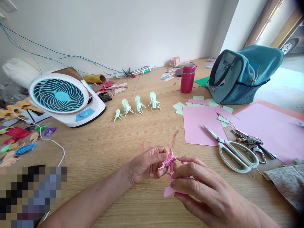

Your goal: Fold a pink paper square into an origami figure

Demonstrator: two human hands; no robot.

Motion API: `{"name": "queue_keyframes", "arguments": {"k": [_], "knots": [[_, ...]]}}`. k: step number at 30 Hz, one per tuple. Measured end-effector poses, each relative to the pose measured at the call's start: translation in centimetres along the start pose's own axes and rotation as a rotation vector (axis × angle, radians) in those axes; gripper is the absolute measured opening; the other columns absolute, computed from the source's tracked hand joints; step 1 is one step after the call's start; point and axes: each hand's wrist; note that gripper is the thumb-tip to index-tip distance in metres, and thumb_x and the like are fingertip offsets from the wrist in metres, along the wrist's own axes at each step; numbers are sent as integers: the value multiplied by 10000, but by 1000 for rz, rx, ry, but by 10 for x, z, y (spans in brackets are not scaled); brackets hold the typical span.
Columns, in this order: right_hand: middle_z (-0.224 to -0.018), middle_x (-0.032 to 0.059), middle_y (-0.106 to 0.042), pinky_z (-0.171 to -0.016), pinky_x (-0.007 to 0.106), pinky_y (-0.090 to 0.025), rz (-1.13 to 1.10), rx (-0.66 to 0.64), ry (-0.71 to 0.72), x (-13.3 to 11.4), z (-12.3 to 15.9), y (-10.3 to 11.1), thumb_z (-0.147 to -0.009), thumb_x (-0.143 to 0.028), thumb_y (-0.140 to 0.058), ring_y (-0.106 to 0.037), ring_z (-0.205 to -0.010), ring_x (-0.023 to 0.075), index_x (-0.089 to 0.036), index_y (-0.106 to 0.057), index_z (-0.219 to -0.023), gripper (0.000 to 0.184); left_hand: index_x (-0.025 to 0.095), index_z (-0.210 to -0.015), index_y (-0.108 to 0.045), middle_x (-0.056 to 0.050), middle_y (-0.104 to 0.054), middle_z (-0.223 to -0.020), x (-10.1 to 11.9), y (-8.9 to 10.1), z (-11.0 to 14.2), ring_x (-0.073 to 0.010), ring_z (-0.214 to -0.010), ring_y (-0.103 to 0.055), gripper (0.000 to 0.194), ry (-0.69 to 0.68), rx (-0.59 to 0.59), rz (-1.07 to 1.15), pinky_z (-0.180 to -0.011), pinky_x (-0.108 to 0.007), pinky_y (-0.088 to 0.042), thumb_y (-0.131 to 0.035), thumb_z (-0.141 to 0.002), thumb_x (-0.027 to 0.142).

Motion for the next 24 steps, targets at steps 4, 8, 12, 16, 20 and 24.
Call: {"name": "queue_keyframes", "arguments": {"k": [4,8,12,16,20,24], "knots": [[-944,81,-651,-1058,405,-481,3,8,-1,0,0,0,-926,-48,-576,-618,-950,169,-114,-642,-1044,151,156,-815,-498,14,-638,-657,-1,-1,1,-24,-378,-407,406,3,27,22,-306,-127,-199,-765,-827,462],[-943,77,-655,-1065,390,-474,11,25,-5,0,0,1,-939,-69,-571,-619,-957,163,-115,-649,-1037,133,150,-829,-513,13,-638,-636,-1,0,0,-24,-369,-418,396,4,38,11,-314,-122,-228,-760,-832,460],[-911,53,-668,-1125,390,-420,41,46,-10,-1,-1,3,-963,-97,-559,-637,-891,132,-122,-657,-1002,108,157,-802,-506,14,-628,-611,1,-1,0,-45,-408,-482,376,-44,58,-72,-344,-124,-271,-735,-857,450],[-899,54,-680,-1122,372,-423,53,42,-8,-2,-3,4,-965,-98,-555,-648,-890,131,-124,-660,-975,109,158,-787,-507,20,-621,-578,4,-7,2,-43,-434,-479,388,-115,115,-196,-384,-119,-274,-748,-847,456],[-906,51,-703,-1122,370,-418,88,34,7,-3,-3,3,-969,-98,-550,-660,-875,129,-135,-664,-978,120,141,-781,-535,-4,-652,-647,7,-9,4,-43,-494,-492,369,-165,180,-313,-443,-130,-323,-764,-839,424],[-898,28,-718,-1159,381,-372,132,25,5,-4,-1,3,-973,-98,-555,-670,-823,110,-156,-673,-1016,138,129,-783,-555,-50,-699,-873,7,-7,5,-38,-556,-524,334,-241,176,-380,-461,-139,-342,-770,-842,379]]}}
Point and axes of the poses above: each hand's wrist, its own z-axis away from the middle knuckle, its own y-axis out of the back of the hand, x = y × z
